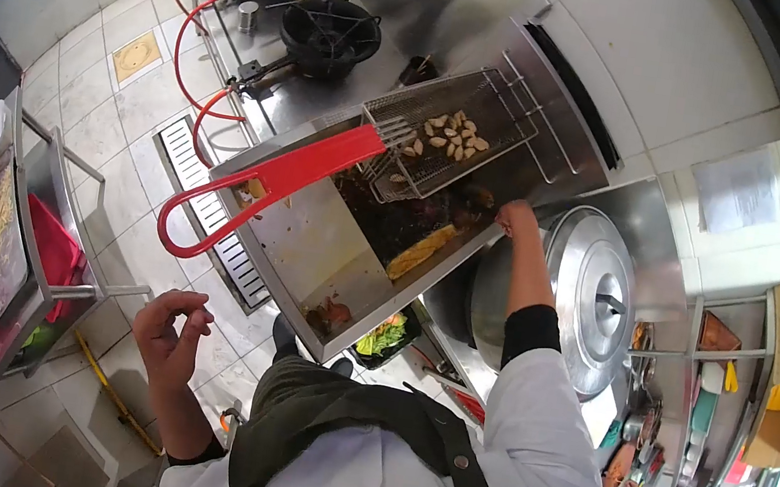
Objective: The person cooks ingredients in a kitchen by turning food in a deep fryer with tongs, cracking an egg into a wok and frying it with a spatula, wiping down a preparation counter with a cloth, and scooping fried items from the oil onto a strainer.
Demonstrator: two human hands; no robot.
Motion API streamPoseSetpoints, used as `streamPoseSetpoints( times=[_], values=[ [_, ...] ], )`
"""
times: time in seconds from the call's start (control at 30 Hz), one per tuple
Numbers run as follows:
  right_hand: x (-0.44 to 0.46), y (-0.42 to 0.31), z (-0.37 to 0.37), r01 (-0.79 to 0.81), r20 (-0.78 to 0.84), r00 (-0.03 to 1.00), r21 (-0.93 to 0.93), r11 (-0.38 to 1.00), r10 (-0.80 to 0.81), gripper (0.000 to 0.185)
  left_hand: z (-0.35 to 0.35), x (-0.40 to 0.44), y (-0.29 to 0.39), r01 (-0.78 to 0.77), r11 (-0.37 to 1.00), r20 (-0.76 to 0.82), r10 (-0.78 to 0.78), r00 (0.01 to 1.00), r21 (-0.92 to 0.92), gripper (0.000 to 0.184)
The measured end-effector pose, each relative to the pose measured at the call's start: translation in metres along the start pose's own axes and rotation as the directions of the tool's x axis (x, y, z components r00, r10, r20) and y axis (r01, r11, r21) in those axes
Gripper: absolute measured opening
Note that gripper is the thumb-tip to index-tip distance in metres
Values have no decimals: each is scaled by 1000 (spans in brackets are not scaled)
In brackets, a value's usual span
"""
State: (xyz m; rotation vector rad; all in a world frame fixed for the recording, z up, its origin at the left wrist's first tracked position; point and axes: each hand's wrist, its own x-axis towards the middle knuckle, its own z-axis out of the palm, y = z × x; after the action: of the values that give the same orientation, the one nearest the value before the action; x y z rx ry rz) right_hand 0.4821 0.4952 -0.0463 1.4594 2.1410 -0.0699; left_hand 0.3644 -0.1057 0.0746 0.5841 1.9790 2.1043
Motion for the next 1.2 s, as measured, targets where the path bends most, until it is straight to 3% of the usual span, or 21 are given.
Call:
streamPoseSetpoints(
  times=[0.07,0.2,0.3,0.4,0.57,0.7,0.87,0.97,1.07,1.17,1.2],
  values=[
    [-8,10,-8,62,102,993,-38,997,-58,23,0,0,0,-18,999,15,19,1000,-30,11],
    [-66,15,-32,128,7,992,53,990,-129,22,1,-3,4,-26,997,53,30,998,-69,11],
    [-110,12,-41,178,-135,979,178,968,-156,28,-11,-13,16,139,989,300,-116,947,-56,11],
    [-135,9,-38,126,-200,977,273,954,-71,30,-28,-18,18,232,969,575,-142,805,-84,13],
    [-164,0,-56,99,-187,978,43,994,-89,40,-35,-22,19,174,980,629,-75,773,-97,23],
    [-162,-2,-59,179,-285,930,-196,964,-230,30,-36,-28,15,191,978,643,-91,761,-87,22],
    [-149,-4,-40,379,-293,769,-506,775,-568,18,-48,-35,13,245,967,672,-138,728,-66,18],
    [-155,-21,-33,486,-171,683,-620,616,-710,12,-46,-37,17,246,967,670,-143,728,-61,18],
    [-152,-40,-22,523,-130,648,-640,563,-750,8,-42,-39,21,204,978,662,-121,740,-49,18],
    [-149,-49,-15,547,-38,570,-727,414,-821,8,-42,-39,19,190,980,676,-101,730,-58,18],
    [-152,-50,-17,551,-45,582,-712,435,-812,9,-41,-39,21,177,983,678,-91,730,-58,18]
  ],
)
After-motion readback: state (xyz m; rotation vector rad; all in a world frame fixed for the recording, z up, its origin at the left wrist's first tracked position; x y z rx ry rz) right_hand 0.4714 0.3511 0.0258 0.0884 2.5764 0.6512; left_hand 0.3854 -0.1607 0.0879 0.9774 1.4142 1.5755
